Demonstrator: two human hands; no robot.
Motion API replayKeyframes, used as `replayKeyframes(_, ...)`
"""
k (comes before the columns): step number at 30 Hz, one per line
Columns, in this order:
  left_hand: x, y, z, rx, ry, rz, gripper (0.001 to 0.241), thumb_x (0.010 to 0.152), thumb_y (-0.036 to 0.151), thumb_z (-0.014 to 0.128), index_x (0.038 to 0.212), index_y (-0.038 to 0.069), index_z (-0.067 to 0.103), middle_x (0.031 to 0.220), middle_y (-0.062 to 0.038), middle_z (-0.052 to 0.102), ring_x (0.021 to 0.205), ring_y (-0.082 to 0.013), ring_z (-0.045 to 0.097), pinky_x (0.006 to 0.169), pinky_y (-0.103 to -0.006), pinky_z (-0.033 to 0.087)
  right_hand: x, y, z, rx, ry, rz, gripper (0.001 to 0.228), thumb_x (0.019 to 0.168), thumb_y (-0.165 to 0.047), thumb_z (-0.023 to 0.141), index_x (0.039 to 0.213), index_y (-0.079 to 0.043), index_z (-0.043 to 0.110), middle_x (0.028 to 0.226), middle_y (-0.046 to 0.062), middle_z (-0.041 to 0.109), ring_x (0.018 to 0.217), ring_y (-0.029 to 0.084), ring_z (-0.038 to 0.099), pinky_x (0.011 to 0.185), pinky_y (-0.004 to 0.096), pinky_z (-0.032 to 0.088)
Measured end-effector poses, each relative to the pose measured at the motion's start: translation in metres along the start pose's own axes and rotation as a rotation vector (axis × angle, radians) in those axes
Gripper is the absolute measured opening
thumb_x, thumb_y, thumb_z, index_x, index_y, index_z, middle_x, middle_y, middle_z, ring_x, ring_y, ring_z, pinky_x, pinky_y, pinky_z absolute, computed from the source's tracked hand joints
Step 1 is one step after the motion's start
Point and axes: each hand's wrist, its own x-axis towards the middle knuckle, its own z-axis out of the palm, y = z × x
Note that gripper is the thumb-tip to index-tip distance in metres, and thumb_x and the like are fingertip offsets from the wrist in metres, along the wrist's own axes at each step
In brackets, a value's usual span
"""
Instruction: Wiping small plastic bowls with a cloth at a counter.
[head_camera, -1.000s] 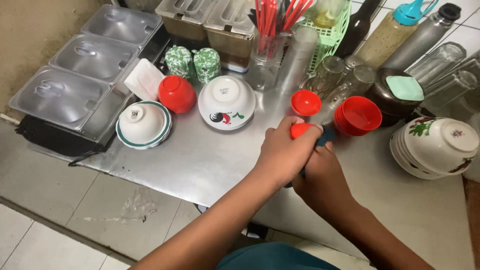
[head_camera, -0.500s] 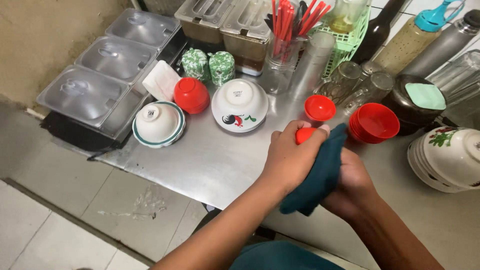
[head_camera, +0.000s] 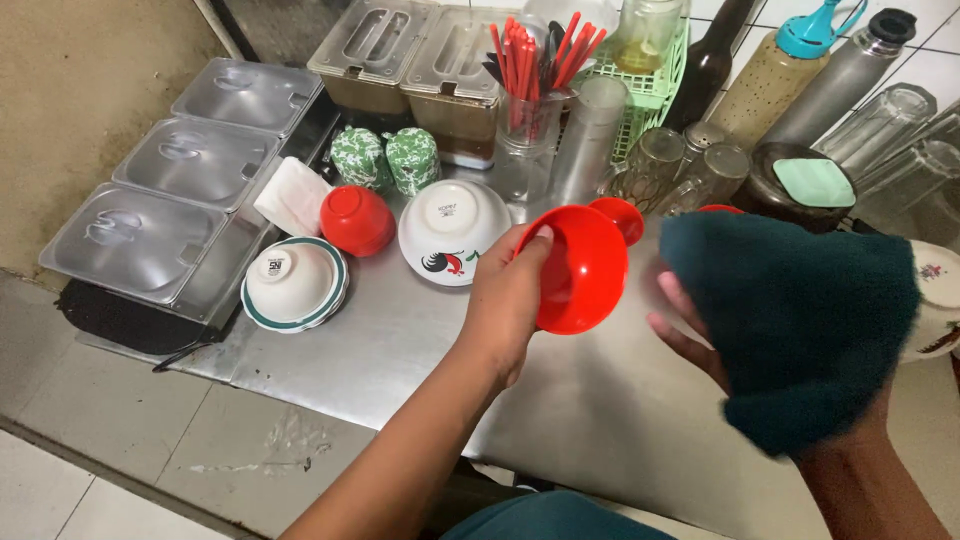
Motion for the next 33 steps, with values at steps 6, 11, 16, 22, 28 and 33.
replayKeyframes(6,0.007,-0.044,0.027,0.462,-0.048,0.352,0.030,0.096,0.026,0.064,0.108,0.000,0.073,0.097,-0.015,0.071,0.085,-0.0253,0.070,0.081,-0.0407,0.055,0.006,0.033,0.017,-0.051,0.245,0.108,0.062,0.105,-0.057,0.039,0.152,-0.016,0.047,0.153,0.006,0.050,0.129,0.025,0.052,0.113,0.052,0.039)
replayKeyframes(11,-0.006,-0.022,0.012,0.991,0.107,0.579,0.036,0.088,0.027,0.074,0.114,0.003,0.068,0.112,-0.021,0.061,0.105,-0.0386,0.060,0.091,-0.0489,0.048,0.004,0.035,0.045,-0.048,0.225,0.174,0.065,0.096,-0.059,0.039,0.144,-0.018,0.052,0.142,0.008,0.063,0.123,0.028,0.063,0.101,0.056,0.049)
replayKeyframes(16,-0.013,-0.043,0.022,1.408,0.184,0.660,0.041,0.094,0.018,0.063,0.133,0.008,0.056,0.132,-0.017,0.056,0.125,-0.0395,0.053,0.102,-0.0550,0.041,0.011,0.054,0.040,-0.045,0.293,0.206,0.059,0.098,-0.051,0.042,0.143,-0.014,0.054,0.137,0.009,0.064,0.118,0.025,0.063,0.102,0.048,0.049)
replayKeyframes(22,-0.017,-0.069,0.032,1.129,0.128,0.892,0.075,0.102,0.037,0.057,0.147,-0.019,0.037,0.154,-0.038,0.035,0.147,-0.0539,0.028,0.119,-0.0629,0.016,0.014,0.055,0.049,0.051,0.323,0.277,0.053,0.098,-0.046,0.044,0.137,-0.013,0.060,0.130,0.006,0.069,0.112,0.021,0.066,0.101,0.043,0.048)
replayKeyframes(28,-0.033,-0.072,0.035,1.184,0.133,0.904,0.074,0.102,0.039,0.055,0.146,-0.020,0.039,0.155,-0.045,0.034,0.145,-0.0580,0.030,0.120,-0.0544,0.026,0.016,0.064,0.018,0.126,0.302,0.305,0.048,0.098,-0.042,0.045,0.134,-0.014,0.061,0.127,0.006,0.070,0.112,0.022,0.066,0.100,0.044,0.049)
replayKeyframes(33,-0.041,-0.073,0.035,0.946,0.029,0.676,0.068,0.102,0.044,0.054,0.131,-0.018,0.050,0.129,-0.036,0.047,0.118,-0.0527,0.047,0.101,-0.0557,0.040,0.015,0.060,0.026,0.085,0.404,0.314,0.042,0.100,-0.042,0.044,0.125,-0.015,0.064,0.121,0.005,0.069,0.106,0.021,0.066,0.097,0.043,0.049)
